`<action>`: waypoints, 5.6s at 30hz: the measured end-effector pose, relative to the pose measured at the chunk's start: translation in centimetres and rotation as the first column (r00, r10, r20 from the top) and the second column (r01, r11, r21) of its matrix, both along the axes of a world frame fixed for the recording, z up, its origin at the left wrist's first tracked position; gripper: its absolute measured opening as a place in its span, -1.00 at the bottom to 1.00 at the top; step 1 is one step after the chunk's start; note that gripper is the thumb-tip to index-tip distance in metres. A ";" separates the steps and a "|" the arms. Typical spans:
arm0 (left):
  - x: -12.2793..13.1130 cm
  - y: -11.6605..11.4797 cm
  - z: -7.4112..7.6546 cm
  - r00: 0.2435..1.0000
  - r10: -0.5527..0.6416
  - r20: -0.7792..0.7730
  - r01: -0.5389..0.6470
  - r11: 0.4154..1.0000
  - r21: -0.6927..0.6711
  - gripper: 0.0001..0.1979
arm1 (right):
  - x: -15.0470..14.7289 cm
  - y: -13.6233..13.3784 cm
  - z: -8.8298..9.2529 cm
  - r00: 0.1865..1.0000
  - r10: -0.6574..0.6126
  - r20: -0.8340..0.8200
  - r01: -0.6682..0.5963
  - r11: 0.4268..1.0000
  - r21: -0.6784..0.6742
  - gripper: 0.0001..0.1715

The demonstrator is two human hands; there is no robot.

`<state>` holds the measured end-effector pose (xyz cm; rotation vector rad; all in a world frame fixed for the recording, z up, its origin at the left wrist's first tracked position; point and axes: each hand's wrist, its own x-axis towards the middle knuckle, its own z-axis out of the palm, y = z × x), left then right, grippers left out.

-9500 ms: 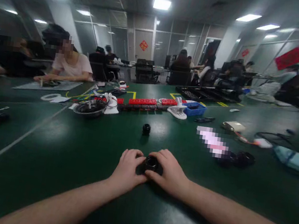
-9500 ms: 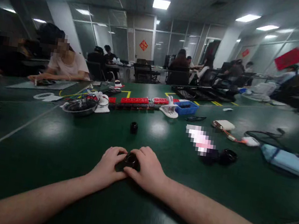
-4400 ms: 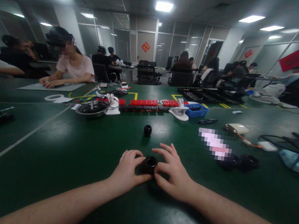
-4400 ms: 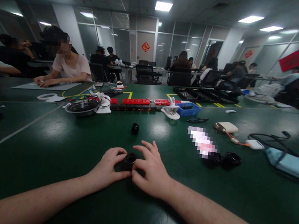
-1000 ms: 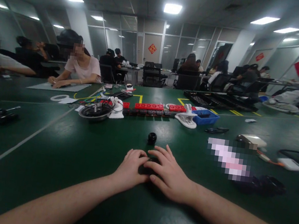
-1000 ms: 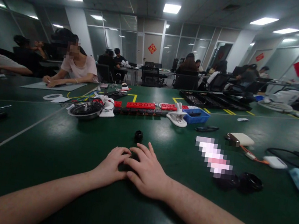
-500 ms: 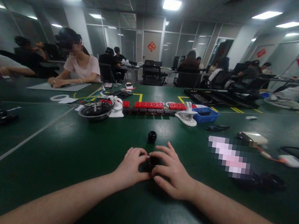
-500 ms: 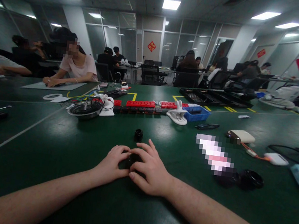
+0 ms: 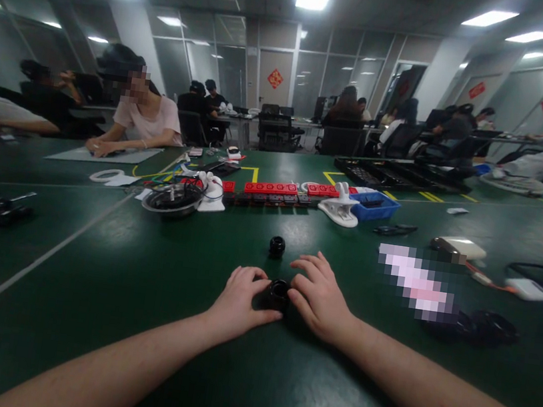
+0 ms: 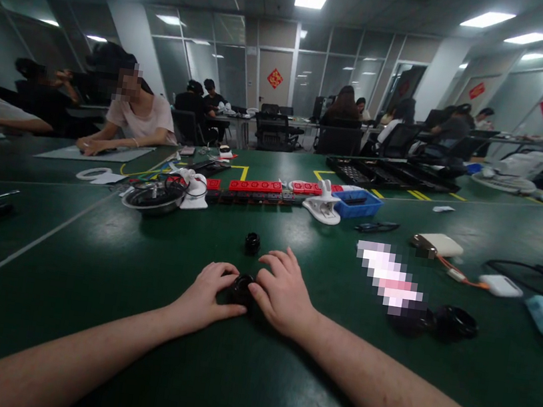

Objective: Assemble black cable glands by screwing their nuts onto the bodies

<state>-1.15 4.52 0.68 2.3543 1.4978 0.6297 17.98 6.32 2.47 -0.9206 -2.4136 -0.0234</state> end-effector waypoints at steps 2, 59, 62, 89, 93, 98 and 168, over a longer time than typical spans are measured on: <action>0.0 0.0 0.0 1.000 0.001 0.011 -0.001 1.000 0.011 -0.63 | -0.1 -0.1 0.2 0.999 -0.020 0.044 0.020 1.000 0.006 -0.74; 0.3 -0.5 0.1 1.000 -0.020 -0.015 0.020 1.000 0.023 -0.70 | -2.0 -1.6 0.1 0.997 -0.071 -0.011 0.068 0.980 -0.190 -0.57; 0.3 -0.4 0.1 1.000 -0.018 -0.014 0.018 1.000 0.017 -0.70 | -2.1 -1.5 0.1 0.998 -0.065 0.004 0.065 0.981 -0.180 -0.61; 0.3 -0.3 -0.4 0.999 -0.021 -0.035 0.022 0.999 0.033 -0.76 | -1.3 -1.8 0.5 0.984 0.173 0.038 -0.170 0.982 -0.077 -0.69; 0.2 -0.3 -0.2 1.000 0.012 -0.026 -0.011 0.999 0.031 -0.76 | -1.0 -1.9 0.4 0.983 0.182 0.019 -0.181 0.982 -0.057 -0.74; 0.0 -0.1 -0.3 0.999 0.052 -0.009 -0.052 0.998 0.026 -0.72 | -0.8 -1.7 0.2 0.994 0.101 -0.034 -0.101 0.995 -0.018 -0.76; 0.3 -0.3 -0.1 0.999 0.048 -0.007 -0.047 0.998 0.048 -0.74 | -2.0 -1.5 0.4 0.998 -0.063 -0.016 0.059 0.982 -0.179 -0.62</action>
